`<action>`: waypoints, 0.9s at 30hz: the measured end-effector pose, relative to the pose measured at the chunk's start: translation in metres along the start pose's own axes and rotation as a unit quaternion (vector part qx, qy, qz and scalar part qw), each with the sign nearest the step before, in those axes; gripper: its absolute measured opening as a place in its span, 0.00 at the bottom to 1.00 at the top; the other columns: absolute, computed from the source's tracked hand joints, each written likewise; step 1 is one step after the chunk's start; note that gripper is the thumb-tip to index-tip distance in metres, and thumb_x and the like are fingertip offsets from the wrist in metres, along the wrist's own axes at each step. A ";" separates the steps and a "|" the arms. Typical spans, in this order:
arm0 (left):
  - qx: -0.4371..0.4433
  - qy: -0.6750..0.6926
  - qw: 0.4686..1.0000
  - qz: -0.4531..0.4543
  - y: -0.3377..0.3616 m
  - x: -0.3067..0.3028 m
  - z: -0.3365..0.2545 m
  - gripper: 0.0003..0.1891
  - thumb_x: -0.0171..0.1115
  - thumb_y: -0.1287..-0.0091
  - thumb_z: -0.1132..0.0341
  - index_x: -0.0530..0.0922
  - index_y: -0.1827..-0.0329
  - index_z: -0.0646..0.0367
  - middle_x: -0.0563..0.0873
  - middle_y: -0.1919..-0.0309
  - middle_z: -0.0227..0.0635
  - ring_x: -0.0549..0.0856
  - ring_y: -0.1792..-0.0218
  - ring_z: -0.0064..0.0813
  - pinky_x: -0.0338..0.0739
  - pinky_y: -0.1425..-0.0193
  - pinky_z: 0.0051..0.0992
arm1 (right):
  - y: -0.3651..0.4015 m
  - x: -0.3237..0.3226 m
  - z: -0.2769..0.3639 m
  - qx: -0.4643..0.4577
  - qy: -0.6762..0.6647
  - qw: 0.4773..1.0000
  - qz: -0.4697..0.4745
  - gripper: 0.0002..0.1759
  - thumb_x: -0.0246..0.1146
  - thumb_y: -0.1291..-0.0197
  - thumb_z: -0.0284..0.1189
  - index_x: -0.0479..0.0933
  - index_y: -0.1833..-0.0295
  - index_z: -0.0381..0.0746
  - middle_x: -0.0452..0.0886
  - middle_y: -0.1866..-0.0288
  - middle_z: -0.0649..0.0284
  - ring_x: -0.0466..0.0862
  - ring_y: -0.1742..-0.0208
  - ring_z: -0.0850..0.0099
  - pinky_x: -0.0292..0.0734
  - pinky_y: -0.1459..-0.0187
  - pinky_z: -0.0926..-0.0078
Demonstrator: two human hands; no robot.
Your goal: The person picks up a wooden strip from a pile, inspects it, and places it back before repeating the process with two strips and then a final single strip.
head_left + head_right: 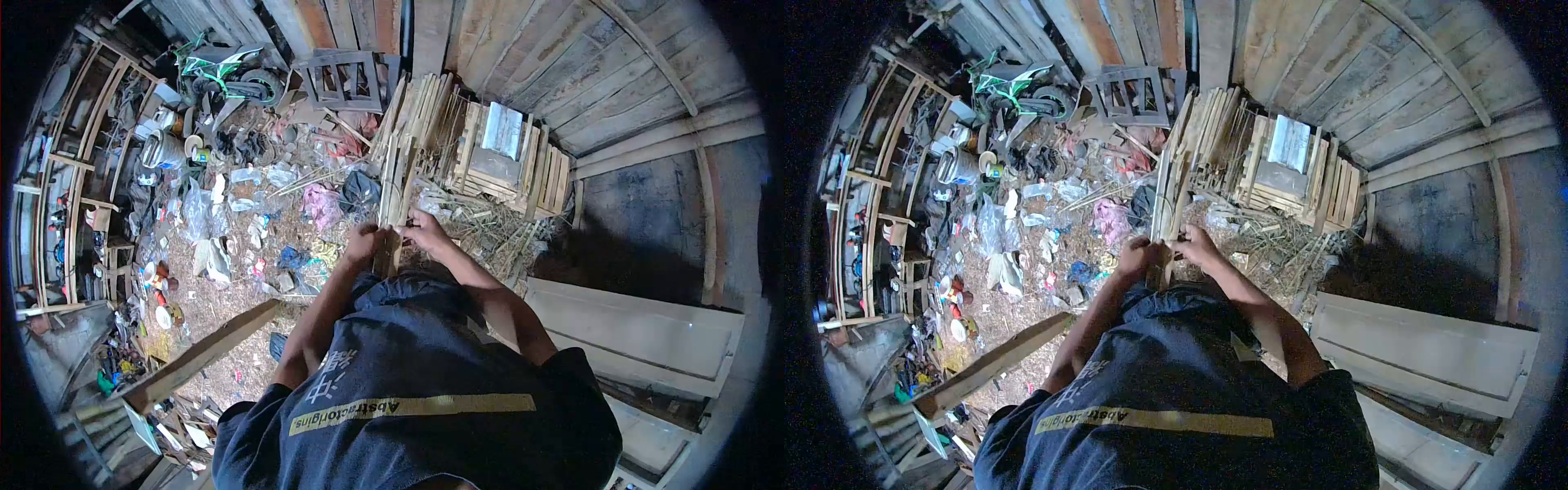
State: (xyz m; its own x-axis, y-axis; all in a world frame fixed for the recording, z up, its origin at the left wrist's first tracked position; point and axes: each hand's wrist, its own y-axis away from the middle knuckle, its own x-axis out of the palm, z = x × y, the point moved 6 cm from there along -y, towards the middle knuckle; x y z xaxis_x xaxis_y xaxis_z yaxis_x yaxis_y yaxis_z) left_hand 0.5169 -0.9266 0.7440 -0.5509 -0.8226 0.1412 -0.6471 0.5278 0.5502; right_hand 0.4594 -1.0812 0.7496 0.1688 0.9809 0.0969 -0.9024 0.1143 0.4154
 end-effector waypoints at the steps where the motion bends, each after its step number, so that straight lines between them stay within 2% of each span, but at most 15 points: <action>1: -0.009 0.014 1.000 0.013 -0.008 -0.002 0.003 0.09 0.62 0.30 0.67 0.83 0.60 0.67 0.87 0.68 0.36 0.84 0.67 0.24 0.77 0.63 0.26 | -0.005 -0.001 0.006 -0.004 0.018 1.000 0.010 0.21 0.69 0.40 0.24 0.76 0.41 0.35 0.83 0.51 0.63 0.82 0.52 0.72 0.79 0.53 0.74; 2: -0.024 0.039 0.998 0.044 -0.021 -0.006 0.010 0.10 0.63 0.30 0.67 0.83 0.59 0.67 0.87 0.67 0.36 0.84 0.68 0.24 0.77 0.64 0.26 | -0.010 -0.004 0.012 -0.008 0.064 0.998 -0.003 0.20 0.68 0.39 0.24 0.75 0.41 0.35 0.83 0.52 0.62 0.82 0.55 0.74 0.82 0.59 0.75; 5: -0.039 0.004 0.998 0.050 -0.049 -0.017 -0.025 0.10 0.63 0.30 0.67 0.83 0.56 0.67 0.87 0.67 0.36 0.84 0.68 0.24 0.77 0.63 0.25 | -0.045 -0.006 0.006 0.076 -0.107 0.991 0.012 0.20 0.71 0.42 0.25 0.77 0.44 0.34 0.84 0.54 0.63 0.82 0.58 0.73 0.79 0.53 0.72; 7: -0.034 -0.042 0.996 0.075 -0.088 -0.027 -0.046 0.10 0.62 0.30 0.67 0.83 0.55 0.68 0.88 0.66 0.36 0.84 0.67 0.24 0.77 0.62 0.26 | -0.086 -0.014 0.001 0.049 -0.071 0.996 -0.014 0.21 0.70 0.40 0.26 0.76 0.42 0.33 0.83 0.54 0.62 0.83 0.58 0.74 0.80 0.56 0.74; 9: -0.023 0.107 0.990 0.087 -0.140 -0.038 -0.054 0.08 0.62 0.30 0.69 0.83 0.55 0.65 0.86 0.66 0.30 0.82 0.67 0.19 0.76 0.63 0.23 | -0.139 -0.024 -0.014 0.022 -0.084 0.995 -0.053 0.23 0.69 0.39 0.27 0.75 0.39 0.31 0.83 0.53 0.61 0.83 0.59 0.73 0.81 0.55 0.74; 11: -0.013 0.003 0.997 0.079 -0.206 -0.063 -0.051 0.09 0.63 0.30 0.68 0.84 0.56 0.65 0.87 0.66 0.29 0.82 0.68 0.18 0.77 0.64 0.22 | -0.188 -0.028 -0.018 0.098 -0.130 0.984 -0.071 0.26 0.69 0.39 0.29 0.74 0.38 0.30 0.84 0.49 0.56 0.84 0.55 0.69 0.80 0.50 0.70; 13: 0.020 0.037 0.998 0.055 -0.262 -0.073 -0.063 0.10 0.64 0.31 0.67 0.85 0.55 0.65 0.87 0.66 0.28 0.81 0.68 0.16 0.76 0.64 0.21 | -0.245 -0.050 -0.024 -0.060 0.159 0.970 -0.176 0.25 0.66 0.37 0.26 0.73 0.35 0.31 0.84 0.51 0.59 0.83 0.57 0.73 0.81 0.57 0.75; 14: 0.028 -0.079 0.996 0.026 -0.279 -0.075 -0.088 0.11 0.63 0.31 0.67 0.85 0.54 0.65 0.87 0.66 0.29 0.81 0.68 0.17 0.77 0.64 0.22 | -0.274 -0.058 -0.038 -0.027 0.135 0.974 -0.181 0.25 0.66 0.39 0.26 0.74 0.37 0.28 0.85 0.52 0.57 0.84 0.55 0.72 0.80 0.55 0.74; 15: 0.029 -0.078 0.996 0.028 -0.310 -0.076 -0.090 0.11 0.63 0.31 0.67 0.85 0.54 0.65 0.87 0.66 0.29 0.81 0.68 0.17 0.77 0.64 0.22 | -0.295 -0.063 -0.023 -0.051 0.129 0.974 -0.177 0.25 0.66 0.40 0.26 0.74 0.38 0.30 0.82 0.43 0.46 0.85 0.47 0.59 0.79 0.45 0.64; 19: 0.065 -0.050 0.996 0.028 -0.450 -0.089 -0.031 0.11 0.62 0.34 0.71 0.84 0.52 0.65 0.87 0.63 0.32 0.84 0.65 0.23 0.79 0.61 0.27 | -0.404 -0.103 -0.075 -0.037 0.139 0.956 -0.256 0.21 0.66 0.42 0.29 0.78 0.44 0.31 0.85 0.55 0.45 0.86 0.52 0.56 0.80 0.50 0.63; 22: -0.014 0.039 0.999 0.016 -0.568 -0.097 0.030 0.15 0.66 0.36 0.57 0.87 0.61 0.62 0.86 0.77 0.29 0.83 0.75 0.19 0.78 0.70 0.26 | -0.484 -0.151 -0.121 -0.018 0.201 0.933 -0.298 0.17 0.64 0.41 0.32 0.81 0.50 0.33 0.84 0.64 0.47 0.87 0.59 0.59 0.80 0.57 0.63; 23: -0.009 -0.062 0.998 0.001 -0.607 -0.109 0.058 0.16 0.65 0.36 0.56 0.86 0.62 0.62 0.86 0.77 0.30 0.83 0.76 0.20 0.78 0.70 0.28 | -0.508 -0.163 -0.140 -0.010 0.249 0.922 -0.295 0.14 0.62 0.39 0.33 0.81 0.53 0.35 0.83 0.69 0.50 0.87 0.65 0.64 0.79 0.62 0.65; 24: 0.001 -0.107 0.993 -0.041 -0.640 -0.108 0.069 0.16 0.65 0.37 0.56 0.86 0.62 0.62 0.86 0.78 0.33 0.83 0.76 0.22 0.79 0.70 0.29 | -0.530 -0.176 -0.129 -0.084 0.236 0.913 -0.323 0.18 0.63 0.40 0.40 0.81 0.55 0.36 0.81 0.70 0.46 0.86 0.66 0.53 0.77 0.63 0.59; 25: 0.018 -0.150 0.985 -0.084 -0.680 -0.104 0.074 0.16 0.64 0.38 0.57 0.86 0.63 0.63 0.86 0.78 0.36 0.84 0.76 0.23 0.79 0.69 0.30 | -0.562 -0.189 -0.148 -0.040 0.207 0.918 -0.335 0.18 0.63 0.40 0.40 0.80 0.58 0.34 0.81 0.69 0.44 0.83 0.64 0.45 0.77 0.63 0.57; 27: 0.222 -0.365 0.903 -0.044 -0.777 -0.115 0.116 0.17 0.62 0.36 0.55 0.85 0.63 0.62 0.86 0.77 0.39 0.85 0.73 0.27 0.79 0.68 0.31 | -0.625 -0.219 -0.200 -0.011 0.275 0.904 -0.328 0.16 0.64 0.42 0.39 0.79 0.62 0.34 0.81 0.68 0.44 0.84 0.64 0.46 0.76 0.63 0.57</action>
State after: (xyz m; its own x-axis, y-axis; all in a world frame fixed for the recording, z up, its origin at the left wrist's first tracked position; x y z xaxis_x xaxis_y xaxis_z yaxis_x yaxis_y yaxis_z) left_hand 1.0217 -1.2177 0.2046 -0.5824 -0.5918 -0.5573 -0.7637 0.6332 0.1256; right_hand 0.9074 -1.3360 0.2881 0.4525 0.6303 -0.6309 -0.6887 0.6964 0.2018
